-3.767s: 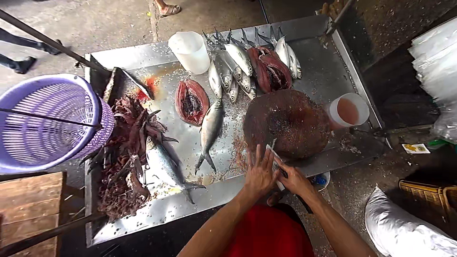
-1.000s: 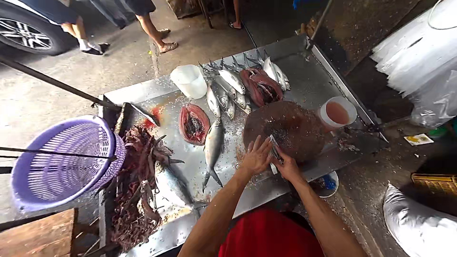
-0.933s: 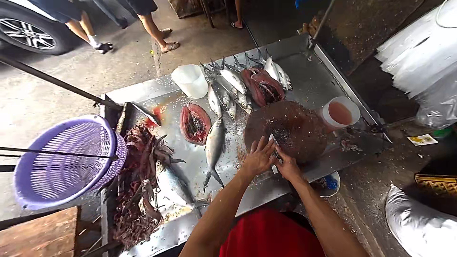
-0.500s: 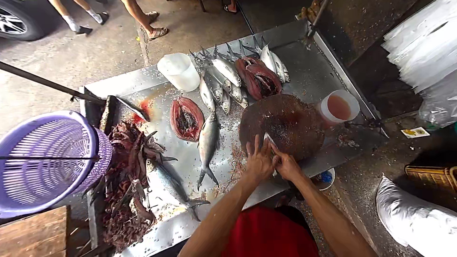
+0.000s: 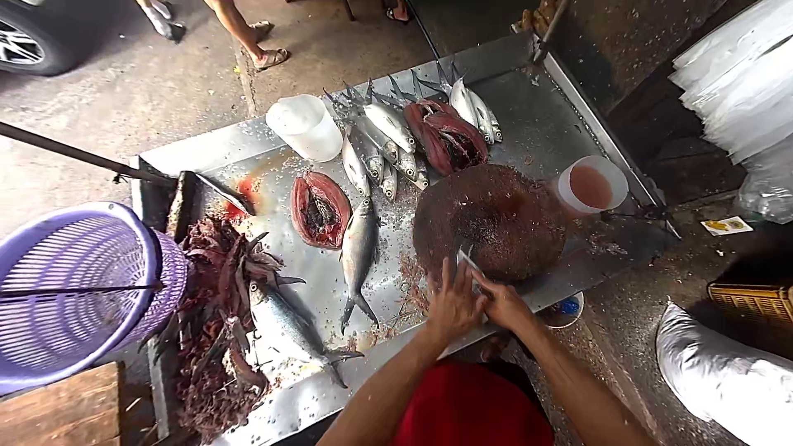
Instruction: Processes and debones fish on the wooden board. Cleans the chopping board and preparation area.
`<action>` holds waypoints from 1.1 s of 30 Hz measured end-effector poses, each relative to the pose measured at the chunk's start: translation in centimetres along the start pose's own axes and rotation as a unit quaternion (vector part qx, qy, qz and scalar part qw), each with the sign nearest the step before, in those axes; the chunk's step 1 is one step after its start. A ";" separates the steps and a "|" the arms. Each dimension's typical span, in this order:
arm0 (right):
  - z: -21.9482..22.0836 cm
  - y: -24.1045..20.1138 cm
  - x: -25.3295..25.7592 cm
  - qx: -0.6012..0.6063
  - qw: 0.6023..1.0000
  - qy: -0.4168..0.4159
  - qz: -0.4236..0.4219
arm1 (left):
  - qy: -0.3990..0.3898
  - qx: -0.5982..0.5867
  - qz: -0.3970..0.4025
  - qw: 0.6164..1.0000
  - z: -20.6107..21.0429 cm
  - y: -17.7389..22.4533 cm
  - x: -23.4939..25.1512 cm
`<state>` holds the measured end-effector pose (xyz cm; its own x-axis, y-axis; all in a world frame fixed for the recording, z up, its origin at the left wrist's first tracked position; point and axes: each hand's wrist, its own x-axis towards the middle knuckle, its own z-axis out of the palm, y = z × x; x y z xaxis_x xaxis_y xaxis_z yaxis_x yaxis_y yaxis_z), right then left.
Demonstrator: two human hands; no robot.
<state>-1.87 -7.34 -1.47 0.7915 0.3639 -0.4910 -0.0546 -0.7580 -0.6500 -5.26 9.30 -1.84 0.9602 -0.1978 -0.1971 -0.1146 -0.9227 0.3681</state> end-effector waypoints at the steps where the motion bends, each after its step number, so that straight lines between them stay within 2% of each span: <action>1: -1.1 -0.3 2.1 -0.013 1.000 0.017 0.007 | -0.034 -0.010 0.002 0.999 -0.8 -0.7 2.8; 3: -2.3 -0.7 5.0 -0.031 0.998 0.042 0.020 | -0.098 -0.001 -0.001 0.995 -2.1 -1.8 6.7; 4: -1.7 -0.9 4.6 -0.036 0.998 0.042 0.023 | -0.104 0.009 -0.004 0.995 -1.8 -1.9 6.2; 7: 1.4 -0.2 -2.0 0.006 1.000 -0.006 0.010 | 0.001 0.009 -0.004 1.000 0.8 0.1 -2.2; 9: 1.4 0.2 -2.7 0.012 1.000 -0.025 0.007 | 0.039 0.010 -0.007 0.999 1.3 0.7 -3.5; 11: 0.0 -0.2 0.3 -0.015 1.000 -0.002 0.012 | 0.014 0.010 -0.009 1.000 0.6 0.0 0.1; 13: -2.0 -0.7 4.4 -0.035 0.999 0.024 0.018 | -0.049 0.010 -0.013 0.999 -0.9 -1.1 5.3; 14: -1.9 -0.6 4.8 -0.037 0.999 0.032 0.022 | -0.072 0.015 -0.011 0.997 -1.1 -1.2 6.2; 15: -1.3 -0.3 3.8 -0.034 0.999 0.030 0.026 | -0.064 0.021 -0.006 0.998 -0.6 -1.1 5.2; 18: 1.4 0.3 -2.9 0.000 1.000 -0.018 0.014 | 0.063 0.017 0.002 0.998 2.3 0.8 -3.5; 19: 1.6 0.4 -3.1 0.005 1.000 -0.020 0.009 | 0.085 0.022 0.001 0.996 2.7 1.1 -4.2; 21: 0.1 -0.1 -0.3 -0.017 1.000 0.000 0.012 | 0.056 0.026 0.002 0.998 1.9 0.4 -0.8; 23: -3.4 -1.6 4.2 -0.074 0.996 0.022 0.052 | -0.023 0.026 0.003 0.999 -0.9 -0.6 5.9; 24: -5.2 -2.7 6.1 -0.097 0.991 0.047 0.075 | -0.036 0.022 0.002 0.999 -2.9 -1.2 9.1; 25: -6.5 -3.6 7.1 -0.105 0.986 0.084 0.097 | -0.006 0.012 0.004 1.000 -4.8 -1.7 11.4; 26: -7.5 -4.1 7.5 -0.100 0.980 0.125 0.115 | 0.057 -0.007 0.007 0.998 -6.5 -1.9 12.7; 29: -9.3 -4.1 7.0 -0.105 0.968 0.184 0.133 | 0.225 -0.115 -0.008 0.968 -10.3 -2.3 12.6; 31: -9.0 -3.5 6.8 -0.145 0.963 0.181 0.135 | 0.243 -0.152 -0.016 0.958 -8.7 -4.3 11.2; 33: -7.8 -2.1 6.4 -0.181 0.955 0.194 0.130 | 0.203 -0.155 -0.039 0.966 -4.6 -5.9 10.0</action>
<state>8.08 -7.63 1.30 0.9497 -0.0369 -0.3111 -0.1214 -0.9588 -0.2568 6.17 14.31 -1.75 0.9908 0.0729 0.1144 -0.0162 -0.7735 0.6336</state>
